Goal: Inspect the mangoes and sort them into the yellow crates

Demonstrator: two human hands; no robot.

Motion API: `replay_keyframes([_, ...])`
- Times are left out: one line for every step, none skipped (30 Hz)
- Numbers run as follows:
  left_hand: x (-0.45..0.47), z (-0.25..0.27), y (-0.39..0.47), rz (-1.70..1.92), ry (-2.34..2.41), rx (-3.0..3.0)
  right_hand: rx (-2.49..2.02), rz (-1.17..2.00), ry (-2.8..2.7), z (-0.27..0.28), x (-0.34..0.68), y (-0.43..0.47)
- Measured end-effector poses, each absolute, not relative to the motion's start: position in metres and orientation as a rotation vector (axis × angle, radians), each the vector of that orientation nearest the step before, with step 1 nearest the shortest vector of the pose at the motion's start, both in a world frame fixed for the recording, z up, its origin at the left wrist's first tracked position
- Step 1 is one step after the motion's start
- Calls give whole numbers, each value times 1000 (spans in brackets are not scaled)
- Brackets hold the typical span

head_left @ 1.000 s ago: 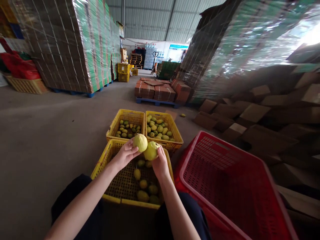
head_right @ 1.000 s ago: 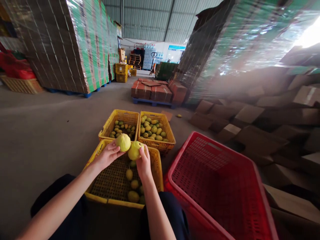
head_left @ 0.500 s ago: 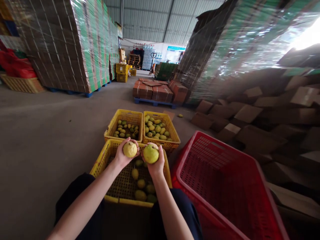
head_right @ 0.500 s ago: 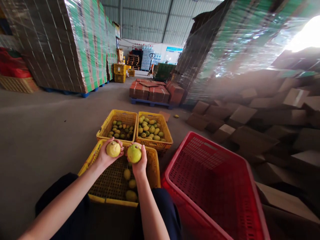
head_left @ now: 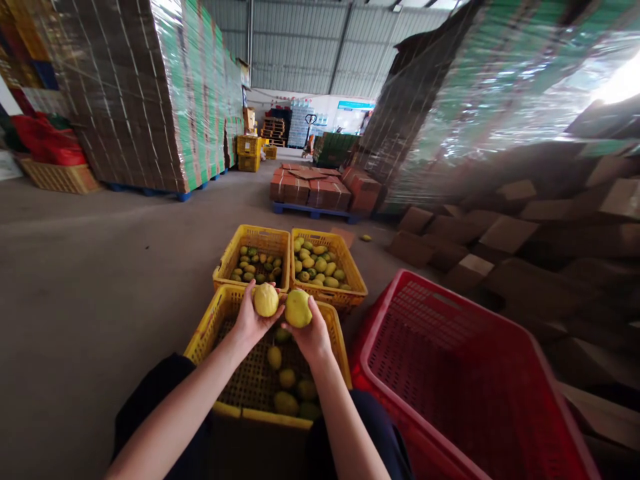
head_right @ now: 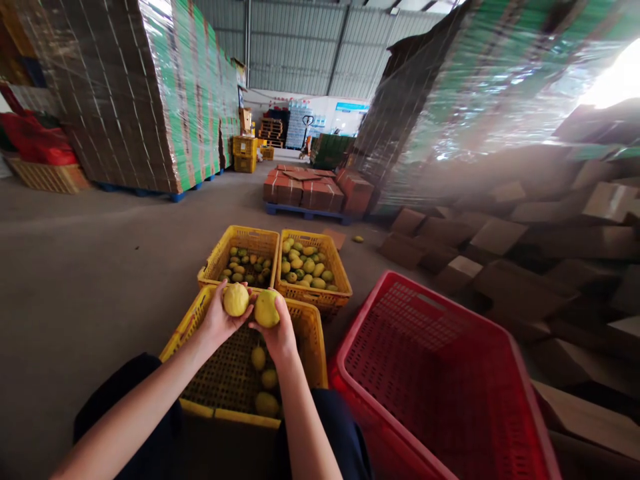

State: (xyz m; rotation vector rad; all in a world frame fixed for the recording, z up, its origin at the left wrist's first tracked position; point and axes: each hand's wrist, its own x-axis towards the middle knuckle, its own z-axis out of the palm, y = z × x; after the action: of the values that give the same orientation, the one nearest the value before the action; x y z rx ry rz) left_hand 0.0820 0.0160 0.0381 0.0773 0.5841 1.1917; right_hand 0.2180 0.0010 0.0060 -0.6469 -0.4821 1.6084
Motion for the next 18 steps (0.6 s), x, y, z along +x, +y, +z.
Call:
replay_keyframes([81,38,16,1198,599,92,-647,1649,-472,5,219,2])
replay_keyframes([80,38,16,1197,613,109,-646,1688,-466,4,221,3])
replay_keyframes([79,38,16,1185,627,119,-644,1725,-461,3,221,4])
replay_keyframes([78,38,16,1164,643,117,-649,1757,-453,3,222,5])
replay_keyframes([77,38,16,1135,662,102,-662,1778,-431,3,221,6])
replay_keyframes([76,38,17,1102,679,79,-685,1780,-395,3,221,7])
replay_keyframes([75,39,17,1079,691,52,-711,1767,-352,3,220,7])
replay_keyframes([75,40,17,1071,702,23,-734,1748,-316,4,219,7])
replay_keyframes([75,41,17,1073,713,-6,-749,1735,-297,4,218,7])
replay_keyframes([74,42,17,1077,722,-33,-756,1728,-292,4,218,6])
replay_keyframes([74,43,17,1083,728,-57,-757,1730,-294,4,218,6])
replay_keyframes([74,43,17,1087,733,-78,-760,1740,-295,3,218,5])
replay_keyframes([74,44,17,1087,734,-91,-769,1748,-283,3,218,5])
replay_keyframes([74,44,18,1086,727,-96,-784,1753,-259,2,219,5])
replay_keyframes([74,43,18,1083,711,-96,-799,1755,-231,2,219,5])
replay_keyframes([73,42,18,1077,692,-93,-807,1754,-207,2,220,5])
replay_keyframes([73,40,18,1067,670,-89,-807,1752,-194,1,220,5])
replay_keyframes([74,38,18,1055,649,-85,-801,1746,-190,1,220,6])
